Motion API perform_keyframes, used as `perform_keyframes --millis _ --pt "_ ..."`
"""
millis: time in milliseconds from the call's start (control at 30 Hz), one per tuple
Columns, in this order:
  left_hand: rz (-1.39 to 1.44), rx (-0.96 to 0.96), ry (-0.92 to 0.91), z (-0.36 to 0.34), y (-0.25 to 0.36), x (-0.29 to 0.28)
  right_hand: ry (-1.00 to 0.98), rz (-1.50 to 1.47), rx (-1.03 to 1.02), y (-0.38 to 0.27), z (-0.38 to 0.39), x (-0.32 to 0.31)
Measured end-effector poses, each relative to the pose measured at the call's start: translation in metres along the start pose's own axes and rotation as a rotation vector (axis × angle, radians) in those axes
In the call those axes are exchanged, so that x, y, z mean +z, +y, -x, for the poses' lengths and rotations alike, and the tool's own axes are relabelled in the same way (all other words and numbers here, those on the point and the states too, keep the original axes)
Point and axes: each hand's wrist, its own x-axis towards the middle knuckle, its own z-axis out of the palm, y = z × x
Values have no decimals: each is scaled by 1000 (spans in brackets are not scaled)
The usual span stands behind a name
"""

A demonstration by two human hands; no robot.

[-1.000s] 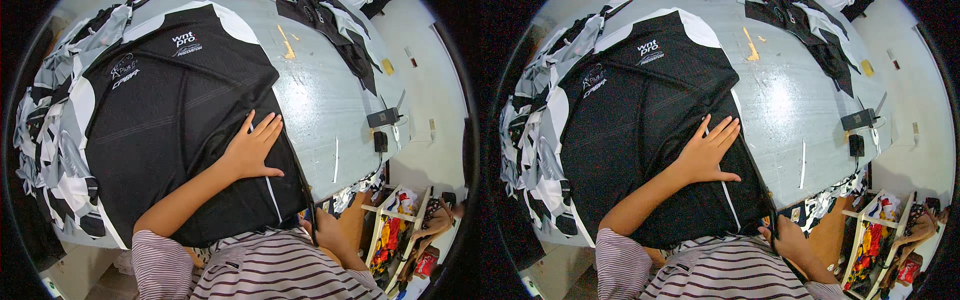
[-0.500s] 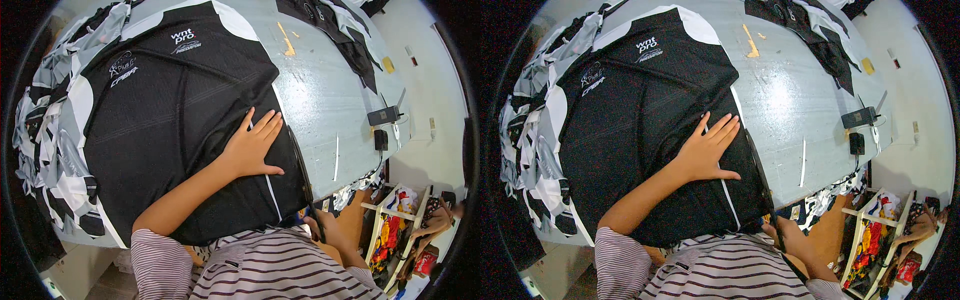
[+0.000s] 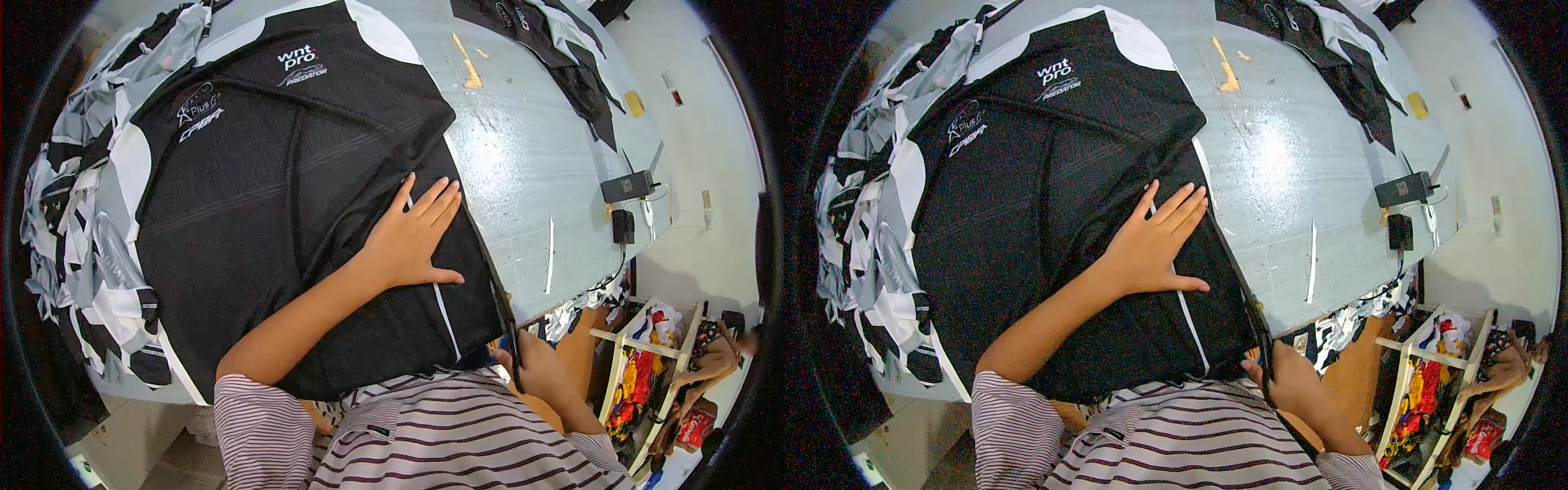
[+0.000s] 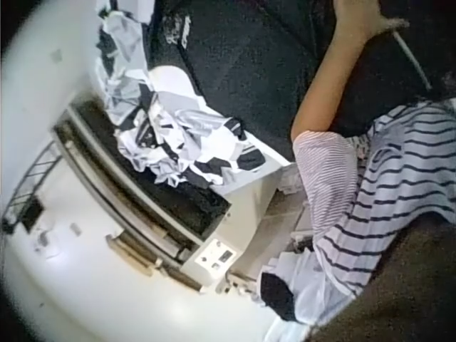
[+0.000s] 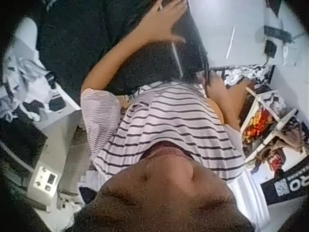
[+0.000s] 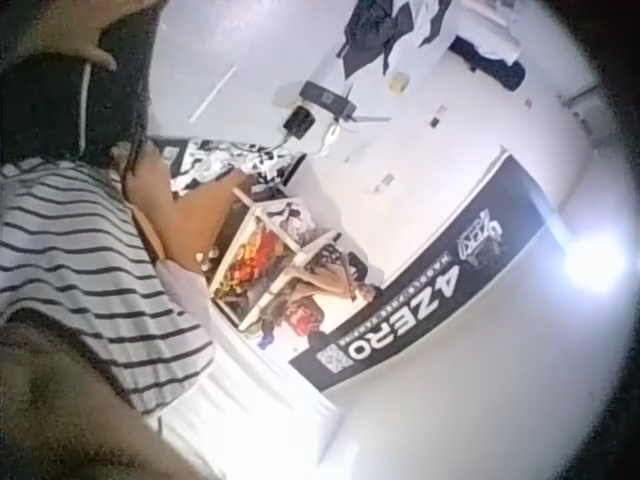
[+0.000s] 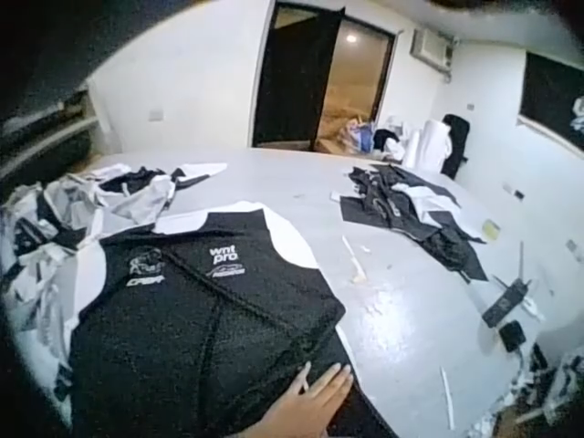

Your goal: Cutting out printed garment components from a fabric sheet using industrial scissors.

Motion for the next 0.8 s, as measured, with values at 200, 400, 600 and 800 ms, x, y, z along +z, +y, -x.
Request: perform_keyframes --millis 200,400,600,800 --pt "11 -5 2 0 0 0 64 -35 -69 -1 -1 3" --pt "-6 -2 9 1 -1 2 -170 -414 126 -1 -2 -6" --pt "20 -13 23 2 -2 1 -236 -514 54 13 -5 -8" --pt "6 -65 95 -4 -4 -7 -366 -1080 -80 44 0 -3"
